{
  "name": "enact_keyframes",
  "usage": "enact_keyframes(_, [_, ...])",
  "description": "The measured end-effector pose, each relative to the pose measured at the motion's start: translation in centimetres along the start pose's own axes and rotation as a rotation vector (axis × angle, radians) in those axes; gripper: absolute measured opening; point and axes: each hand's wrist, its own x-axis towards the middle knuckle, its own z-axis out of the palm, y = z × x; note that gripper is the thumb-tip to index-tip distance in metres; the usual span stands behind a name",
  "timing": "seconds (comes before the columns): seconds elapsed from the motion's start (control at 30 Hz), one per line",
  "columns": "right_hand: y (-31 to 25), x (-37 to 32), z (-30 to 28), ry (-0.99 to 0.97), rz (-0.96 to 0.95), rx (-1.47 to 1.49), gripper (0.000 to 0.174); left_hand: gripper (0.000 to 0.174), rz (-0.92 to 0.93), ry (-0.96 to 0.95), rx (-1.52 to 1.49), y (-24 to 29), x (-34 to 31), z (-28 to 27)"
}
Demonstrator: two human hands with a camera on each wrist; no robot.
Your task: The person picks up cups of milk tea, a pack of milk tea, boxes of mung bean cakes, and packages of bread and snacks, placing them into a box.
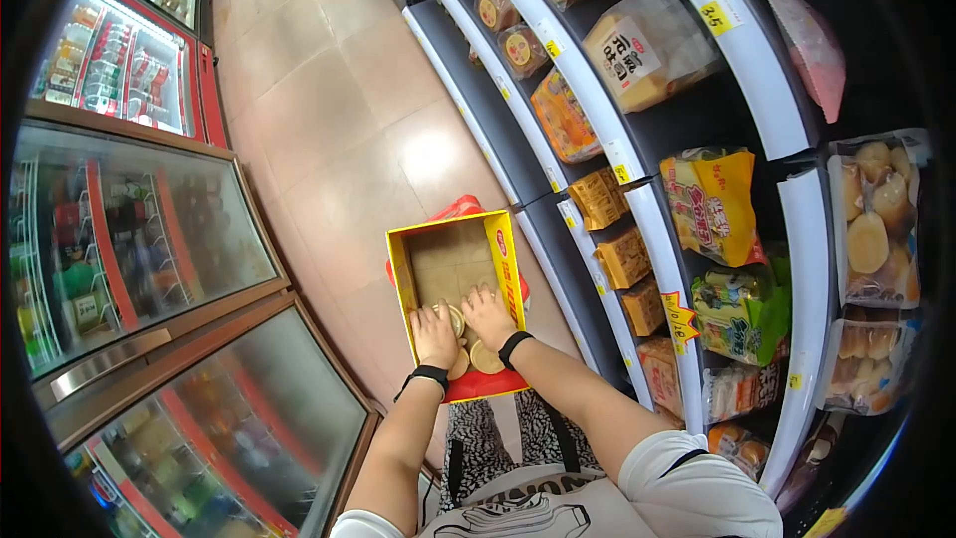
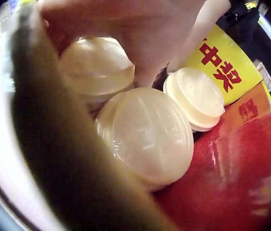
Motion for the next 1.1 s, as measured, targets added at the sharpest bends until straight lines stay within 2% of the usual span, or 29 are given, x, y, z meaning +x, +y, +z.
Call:
enact_keyframes(0.03, [0.1,-0.2,-0.3,-0.033,-0.004,0.036,0.04,0.089,0.007,0.011,0.003,-0.2,-0.1,0.3])
enact_keyframes(0.07, [0.1,-0.3,-0.6,-0.066,-0.004,0.105,0.05,0.091,0.021,0.041,-0.014,-0.3,-0.3,0.4])
enact_keyframes(0.17, [0.0,-1.0,-1.1,-0.079,0.015,0.159,0.05,0.094,0.045,0.061,-0.054,-0.1,-0.8,-0.5])
enact_keyframes(0.23, [0.0,-1.8,-1.8,-0.059,0.035,0.186,0.047,0.089,0.088,0.109,-0.107,-0.1,-1.3,-1.1])
enact_keyframes(0.3, [0.1,-2.8,-3.0,-0.041,0.063,0.289,0.043,0.079,0.15,0.221,-0.283,-0.4,-2.0,-1.0])
enact_keyframes(0.4, [0.3,-4.6,-5.2,-0.024,0.044,0.377,0.04,0.075,0.244,0.284,-0.446,-1.4,-3.3,-1.1])
enact_keyframes(0.43, [0.4,-5.8,-6.0,0.109,0.05,0.488,0.04,0.074,0.287,0.288,-0.519,-1.8,-4.3,-2.2])
enact_keyframes(0.5, [1.3,-8.1,-8.6,0.15,0.033,0.607,0.045,0.069,0.309,0.28,-0.571,-2.3,-6.2,-4.2])
enact_keyframes(0.57, [2.2,-10.4,-10.0,0.178,0.092,0.716,0.049,0.066,0.353,0.319,-0.571,-2.9,-8.0,-5.4])
enact_keyframes(0.6, [2.6,-11.7,-10.1,0.274,0.125,0.713,0.052,0.063,0.354,0.308,-0.569,-3.3,-8.6,-5.7])
enact_keyframes(0.63, [2.8,-13.8,-12.7,0.387,0.209,0.714,0.043,0.061,0.364,0.343,-0.571,-3.7,-9.1,-5.5])
enact_keyframes(0.7, [4.1,-16.8,-13.9,0.411,0.334,0.786,0.055,0.064,0.374,0.358,-0.601,-4.7,-9.6,-5.4])
enact_keyframes(0.77, [5.1,-20.8,-15.5,0.472,0.434,0.739,0.056,0.066,0.367,0.296,-0.661,-5.9,-9.3,-4.8])
enact_keyframes(0.8, [5.5,-23.1,-17.1,0.478,0.491,0.75,0.057,0.065,0.367,0.33,-0.649,-6.2,-9.5,-4.7])
enact_keyframes(0.83, [5.8,-24.9,-17.0,0.572,0.526,0.754,0.058,0.065,0.367,0.358,-0.638,-6.5,-9.5,-4.5])
enact_keyframes(0.9, [5.8,-28.9,-18.4,0.66,0.652,0.762,0.057,0.066,0.411,0.326,-0.673,-7.1,-8.6,-4.0])
enact_keyframes(0.93, [5.5,-30.6,-18.5,0.74,0.725,0.665,0.057,0.067,0.403,0.292,-0.73,-7.2,-8.2,-3.7])
enact_keyframes(1.03, [4.3,-35.3,-20.6,0.869,0.862,0.708,0.058,0.068,0.461,0.269,-0.683,-6.7,-6.2,-3.3])
enact_keyframes(1.1, [3.7,-37.5,-20.7,0.943,0.923,0.656,0.055,0.068,0.528,0.324,-0.602,-5.6,-5.3,-3.5])
